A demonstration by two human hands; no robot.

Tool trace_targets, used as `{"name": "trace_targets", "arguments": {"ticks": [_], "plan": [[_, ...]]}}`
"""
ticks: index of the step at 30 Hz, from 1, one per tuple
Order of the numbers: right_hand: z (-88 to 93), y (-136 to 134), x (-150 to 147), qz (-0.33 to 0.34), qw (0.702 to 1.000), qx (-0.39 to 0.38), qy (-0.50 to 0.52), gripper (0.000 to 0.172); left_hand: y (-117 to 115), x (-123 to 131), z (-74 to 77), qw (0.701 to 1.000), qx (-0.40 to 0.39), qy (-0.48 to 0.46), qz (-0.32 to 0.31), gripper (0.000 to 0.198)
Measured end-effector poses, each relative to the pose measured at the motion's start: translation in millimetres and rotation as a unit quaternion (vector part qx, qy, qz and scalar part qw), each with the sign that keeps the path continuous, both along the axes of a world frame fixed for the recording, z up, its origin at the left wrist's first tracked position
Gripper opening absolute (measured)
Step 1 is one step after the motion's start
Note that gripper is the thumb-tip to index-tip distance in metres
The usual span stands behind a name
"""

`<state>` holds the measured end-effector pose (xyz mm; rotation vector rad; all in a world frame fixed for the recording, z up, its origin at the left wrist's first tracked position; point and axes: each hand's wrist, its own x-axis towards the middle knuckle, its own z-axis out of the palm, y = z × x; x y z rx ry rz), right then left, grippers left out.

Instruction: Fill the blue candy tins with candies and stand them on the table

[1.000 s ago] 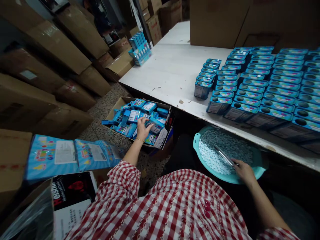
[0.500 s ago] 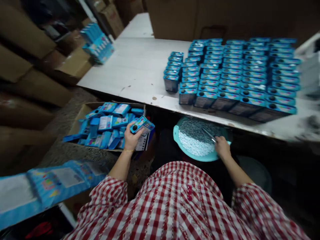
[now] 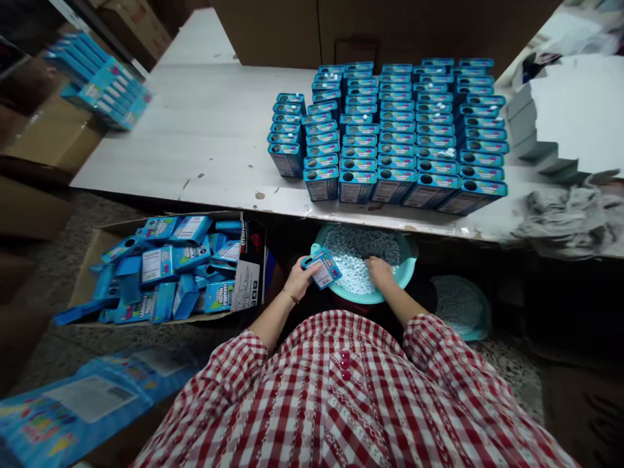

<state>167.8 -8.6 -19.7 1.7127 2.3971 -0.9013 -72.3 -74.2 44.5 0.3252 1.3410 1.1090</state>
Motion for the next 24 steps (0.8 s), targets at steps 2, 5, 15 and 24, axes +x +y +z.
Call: {"name": "trace_targets", "arguments": {"ticks": [2,5,15,24], "plan": [[3.8,-4,6,-0.006,1.0,-0.001,-0.027,0.037,-2,-6,1.6,1.0,0.0,-0.002,-0.006,0.056],[9.6,-3,21,-0.038,0.997,0.004,-0.069,0.04,-3,-12,-1.1,1.0,0.004,0.013,-0.005,0.057],[-14.2,-5,-8,-0.046,0.997,-0.056,0.031,0.034,-7,3,-9.4,0.999,-0.021,0.026,-0.024,0.06],[-3.8,4,18,-0.123,0.975,-0.112,0.146,0.038,7,-25,-8.8,0.966,0.106,0.236,-0.03,0.051]]}}
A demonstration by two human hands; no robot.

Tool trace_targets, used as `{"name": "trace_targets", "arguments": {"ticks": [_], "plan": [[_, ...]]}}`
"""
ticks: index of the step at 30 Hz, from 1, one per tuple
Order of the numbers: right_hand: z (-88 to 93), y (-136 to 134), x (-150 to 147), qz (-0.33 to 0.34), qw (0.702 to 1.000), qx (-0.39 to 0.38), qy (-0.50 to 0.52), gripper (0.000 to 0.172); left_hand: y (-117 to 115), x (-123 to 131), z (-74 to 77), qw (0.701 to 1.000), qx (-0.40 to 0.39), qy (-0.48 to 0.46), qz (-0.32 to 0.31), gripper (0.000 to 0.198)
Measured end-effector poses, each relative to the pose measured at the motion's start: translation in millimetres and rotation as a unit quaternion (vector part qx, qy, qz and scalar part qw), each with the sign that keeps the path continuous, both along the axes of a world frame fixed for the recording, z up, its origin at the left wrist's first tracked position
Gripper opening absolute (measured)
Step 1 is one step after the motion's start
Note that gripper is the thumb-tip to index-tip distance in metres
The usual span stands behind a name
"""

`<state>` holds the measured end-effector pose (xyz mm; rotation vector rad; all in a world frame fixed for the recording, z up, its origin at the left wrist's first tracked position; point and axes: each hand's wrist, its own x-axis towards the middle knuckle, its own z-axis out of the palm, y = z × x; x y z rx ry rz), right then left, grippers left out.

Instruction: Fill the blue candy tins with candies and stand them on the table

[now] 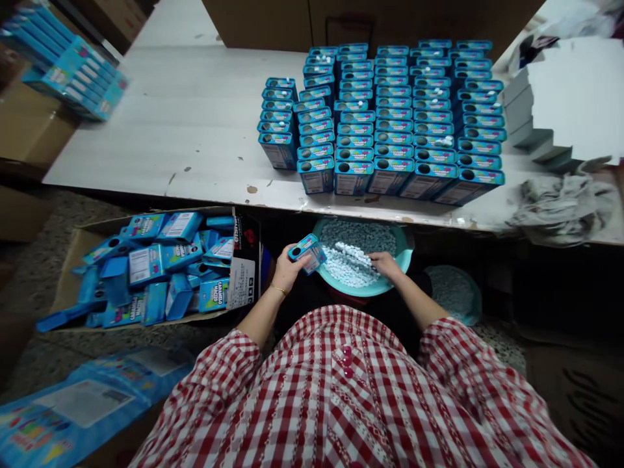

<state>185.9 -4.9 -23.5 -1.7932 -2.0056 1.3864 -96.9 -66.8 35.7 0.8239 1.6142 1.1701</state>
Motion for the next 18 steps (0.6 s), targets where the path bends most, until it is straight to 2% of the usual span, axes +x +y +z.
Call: {"name": "trace_targets", "arguments": {"ticks": [2,5,9,13,18], "plan": [[18.4,1,14,-0.019,1.0,0.001,0.016,0.039,9,4,2.5,0.996,0.018,0.083,-0.028,0.048],[51.9,3,30,-0.045,0.996,0.014,0.07,0.039,25,19,5.6,0.984,0.046,0.152,-0.084,0.043],[92.6,11,32,-0.004,0.995,0.047,0.083,0.036,42,46,3.7,0.961,0.042,0.217,-0.166,0.038],[120.2,19,16,0.087,0.992,0.088,-0.02,0.035,48,67,-4.0,0.928,0.053,0.286,-0.231,0.036],[151.3,24,-9,0.192,0.948,0.128,-0.22,0.035,48,77,-15.2,0.902,0.074,0.322,-0.276,0.035]]}}
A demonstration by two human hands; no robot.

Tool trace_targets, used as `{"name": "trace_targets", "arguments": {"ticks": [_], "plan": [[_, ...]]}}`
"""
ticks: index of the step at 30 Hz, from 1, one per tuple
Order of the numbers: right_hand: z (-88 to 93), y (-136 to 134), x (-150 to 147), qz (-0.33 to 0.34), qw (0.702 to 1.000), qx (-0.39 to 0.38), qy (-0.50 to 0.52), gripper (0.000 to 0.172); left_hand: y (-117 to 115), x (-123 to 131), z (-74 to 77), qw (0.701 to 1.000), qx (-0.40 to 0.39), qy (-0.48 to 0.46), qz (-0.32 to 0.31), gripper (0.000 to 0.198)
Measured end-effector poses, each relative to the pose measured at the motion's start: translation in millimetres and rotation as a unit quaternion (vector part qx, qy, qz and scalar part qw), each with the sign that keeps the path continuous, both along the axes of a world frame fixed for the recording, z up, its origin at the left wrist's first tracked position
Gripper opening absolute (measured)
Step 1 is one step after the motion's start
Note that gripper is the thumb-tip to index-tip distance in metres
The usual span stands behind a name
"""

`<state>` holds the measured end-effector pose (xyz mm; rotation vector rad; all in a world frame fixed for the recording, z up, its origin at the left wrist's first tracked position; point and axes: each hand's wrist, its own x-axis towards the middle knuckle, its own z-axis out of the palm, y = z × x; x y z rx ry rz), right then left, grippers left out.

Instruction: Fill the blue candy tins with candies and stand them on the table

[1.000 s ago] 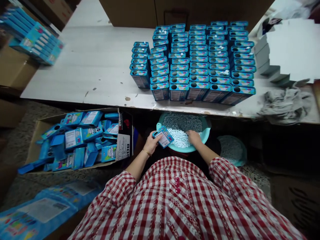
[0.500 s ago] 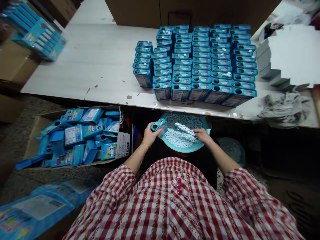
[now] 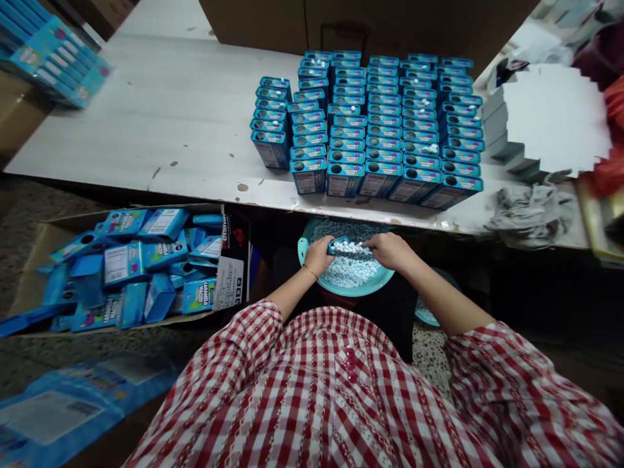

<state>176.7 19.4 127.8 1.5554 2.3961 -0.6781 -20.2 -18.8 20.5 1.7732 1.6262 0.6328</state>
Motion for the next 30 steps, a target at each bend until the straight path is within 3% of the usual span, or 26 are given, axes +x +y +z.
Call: {"name": "trace_targets", "arguments": {"ticks": [3,8,12,14,16,18,23,26,30], "plan": [[15.6,0,-18,0.022,0.997,0.009,-0.07,0.028,0,2,-3.6,1.0,-0.01,0.006,0.001,0.037],[30.2,-4,-41,0.043,0.995,0.025,-0.091,0.023,2,5,-4.3,1.0,-0.011,-0.003,0.002,0.036],[38.9,-8,-18,0.054,0.994,0.044,-0.086,0.026,1,-1,-0.9,0.999,0.014,-0.038,0.027,0.034],[32.7,-9,7,0.036,0.996,0.051,-0.069,0.029,-3,-9,1.6,0.996,0.026,-0.061,0.054,0.033],[11.8,-10,28,-0.003,0.997,0.052,-0.054,0.032,-9,-20,3.3,0.991,0.033,-0.092,0.091,0.033],[-23.1,-15,36,-0.055,0.996,0.038,-0.056,0.035,-15,-31,3.1,0.981,0.041,-0.132,0.14,0.036],[-115.5,-38,-5,-0.1,0.993,-0.044,-0.033,0.038,-21,-44,-3.0,0.943,0.048,-0.219,0.246,0.043],[-142.4,-43,-31,-0.104,0.992,-0.065,0.029,0.037,-17,-43,-6.2,0.933,0.043,-0.24,0.266,0.044],[-154.2,-35,-30,-0.134,0.976,-0.114,0.131,0.037,-14,-43,-8.5,0.93,0.028,-0.252,0.266,0.048]]}}
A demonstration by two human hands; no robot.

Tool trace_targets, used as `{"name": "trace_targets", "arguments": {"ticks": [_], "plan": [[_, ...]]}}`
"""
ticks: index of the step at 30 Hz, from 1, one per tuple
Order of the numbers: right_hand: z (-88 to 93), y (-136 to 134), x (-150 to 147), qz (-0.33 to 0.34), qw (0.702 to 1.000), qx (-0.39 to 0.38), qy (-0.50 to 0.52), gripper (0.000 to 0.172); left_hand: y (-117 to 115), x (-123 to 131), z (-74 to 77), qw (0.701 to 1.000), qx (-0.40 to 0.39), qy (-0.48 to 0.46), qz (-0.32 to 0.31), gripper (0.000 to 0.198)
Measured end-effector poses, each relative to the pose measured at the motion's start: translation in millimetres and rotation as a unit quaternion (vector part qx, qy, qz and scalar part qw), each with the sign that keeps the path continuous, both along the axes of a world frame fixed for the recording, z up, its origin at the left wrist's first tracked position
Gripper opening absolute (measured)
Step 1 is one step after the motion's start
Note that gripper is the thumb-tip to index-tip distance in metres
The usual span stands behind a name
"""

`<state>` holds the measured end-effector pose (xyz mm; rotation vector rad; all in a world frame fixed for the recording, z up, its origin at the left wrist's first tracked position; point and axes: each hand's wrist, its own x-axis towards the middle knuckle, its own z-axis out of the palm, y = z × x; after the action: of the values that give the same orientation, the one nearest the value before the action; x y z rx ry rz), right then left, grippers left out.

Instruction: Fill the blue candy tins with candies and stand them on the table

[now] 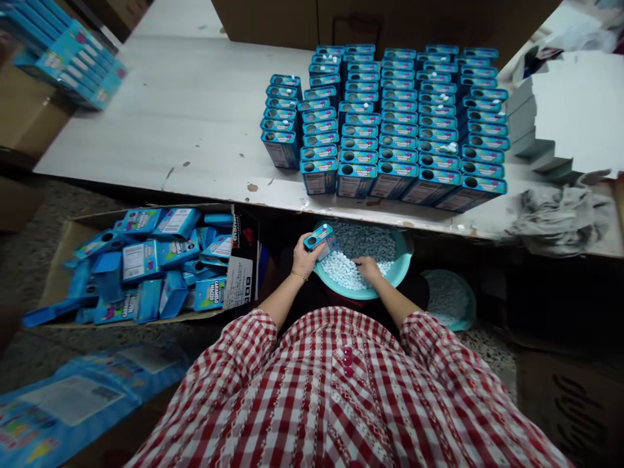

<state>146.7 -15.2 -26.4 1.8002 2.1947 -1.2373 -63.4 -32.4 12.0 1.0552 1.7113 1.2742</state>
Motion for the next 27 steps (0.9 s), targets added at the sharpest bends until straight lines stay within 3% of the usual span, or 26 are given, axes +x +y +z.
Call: {"name": "trace_targets", "arguments": {"ticks": [3,6,12,15,18,21,24,27], "plan": [[-0.2,4,16,-0.044,0.995,-0.037,0.077,0.035,-1,-2,0.6,1.0,0.001,-0.006,-0.008,0.048],[10.6,4,35,-0.083,0.989,-0.052,0.112,0.034,-1,-1,4.0,1.0,0.015,0.002,-0.02,0.047],[68.3,6,69,-0.185,0.954,-0.1,0.212,0.031,8,9,8.6,0.996,0.053,0.055,-0.051,0.039],[100.5,10,71,-0.188,0.949,-0.107,0.231,0.03,10,17,4.4,0.988,0.048,0.106,-0.1,0.036],[127.3,16,60,-0.122,0.974,-0.086,0.17,0.033,10,27,-1.2,0.976,0.031,0.153,-0.153,0.036],[150.3,24,42,0.018,0.999,-0.006,0.043,0.035,9,36,-4.1,0.962,0.027,0.192,-0.191,0.039],[170.7,31,23,0.134,0.985,0.06,-0.09,0.037,8,42,-3.2,0.948,0.026,0.223,-0.224,0.041],[186.4,34,6,0.191,0.963,0.067,-0.177,0.036,8,45,-2.5,0.945,0.016,0.234,-0.229,0.04]]}}
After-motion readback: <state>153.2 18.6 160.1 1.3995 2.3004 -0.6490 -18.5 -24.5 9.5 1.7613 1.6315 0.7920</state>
